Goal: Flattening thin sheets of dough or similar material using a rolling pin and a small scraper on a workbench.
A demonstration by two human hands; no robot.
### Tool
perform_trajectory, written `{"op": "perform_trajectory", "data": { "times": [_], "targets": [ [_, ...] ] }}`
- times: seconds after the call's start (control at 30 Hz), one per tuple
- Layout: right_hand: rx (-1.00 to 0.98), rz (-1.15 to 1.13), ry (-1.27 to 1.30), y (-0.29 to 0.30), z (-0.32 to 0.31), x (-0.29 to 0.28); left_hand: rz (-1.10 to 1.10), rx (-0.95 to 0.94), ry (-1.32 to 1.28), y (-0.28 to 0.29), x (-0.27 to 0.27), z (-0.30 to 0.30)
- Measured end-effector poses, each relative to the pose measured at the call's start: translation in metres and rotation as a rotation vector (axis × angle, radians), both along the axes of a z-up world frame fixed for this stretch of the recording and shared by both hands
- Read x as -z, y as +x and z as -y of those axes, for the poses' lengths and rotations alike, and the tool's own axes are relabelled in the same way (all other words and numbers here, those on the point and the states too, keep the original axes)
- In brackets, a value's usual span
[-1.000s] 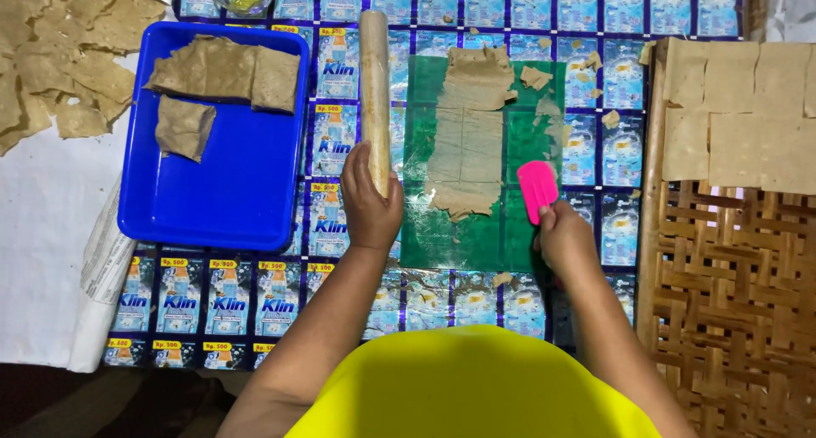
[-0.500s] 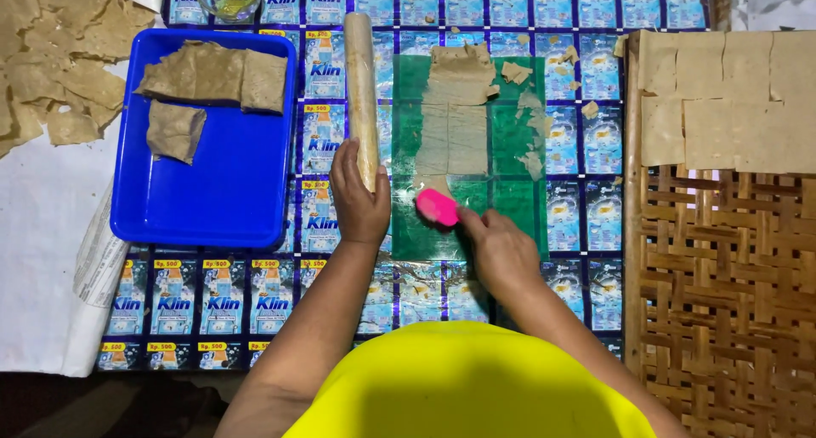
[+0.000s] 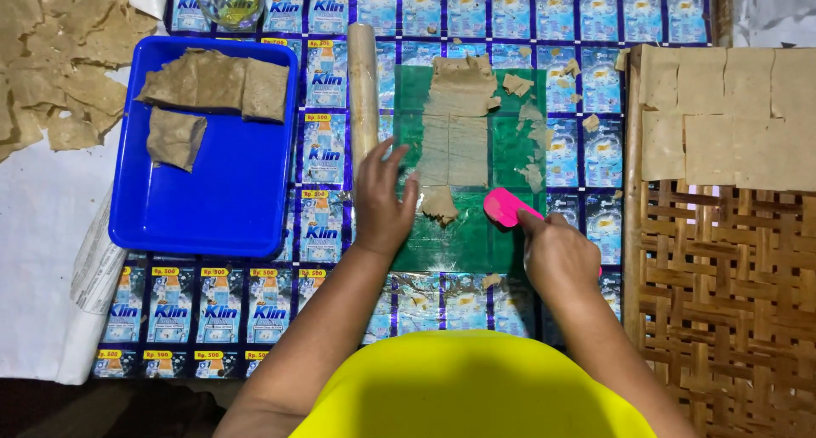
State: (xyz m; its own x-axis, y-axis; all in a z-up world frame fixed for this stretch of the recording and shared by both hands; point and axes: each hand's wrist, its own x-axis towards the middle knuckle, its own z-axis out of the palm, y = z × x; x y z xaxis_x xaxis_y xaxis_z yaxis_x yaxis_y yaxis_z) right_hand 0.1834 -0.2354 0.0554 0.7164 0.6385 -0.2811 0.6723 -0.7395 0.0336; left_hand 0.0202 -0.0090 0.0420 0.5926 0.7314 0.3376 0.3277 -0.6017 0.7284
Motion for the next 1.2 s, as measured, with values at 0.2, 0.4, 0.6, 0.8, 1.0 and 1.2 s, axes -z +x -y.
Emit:
{"op": "perform_trajectory", "data": {
  "times": [0.2,0.4,0.6,0.8,1.0,1.2],
  "targets": [
    [-0.076,-0.022,-0.011,0.016,-0.057,-0.007,-0.304,0.297,0.027,0.070,0.057,0.023],
    [-0.041,0.001,0.023,0.013,-0.076,-0.076,-0.150,0.076,0.087,0.100,0.074,0.021],
    [0.085,-0.146,0.047,0.036,-0.046,-0.062,-0.065,0.090,-0.225,0.098,0.039,-0.011],
    [0.111,-0.271,0.085,0.030,-0.044,-0.041,-0.274,0.186,-0.030,0.118,0.020,-0.065],
    [-0.032,-0.121,0.097,0.046,-0.036,0.002,-0.389,0.331,0.183,0.117,-0.029,-0.077],
    [0.303,-0.644,0.891,0.027,-0.068,0.011,-0.302,0.404,0.103,0.104,-0.089,-0.053]
  ]
}}
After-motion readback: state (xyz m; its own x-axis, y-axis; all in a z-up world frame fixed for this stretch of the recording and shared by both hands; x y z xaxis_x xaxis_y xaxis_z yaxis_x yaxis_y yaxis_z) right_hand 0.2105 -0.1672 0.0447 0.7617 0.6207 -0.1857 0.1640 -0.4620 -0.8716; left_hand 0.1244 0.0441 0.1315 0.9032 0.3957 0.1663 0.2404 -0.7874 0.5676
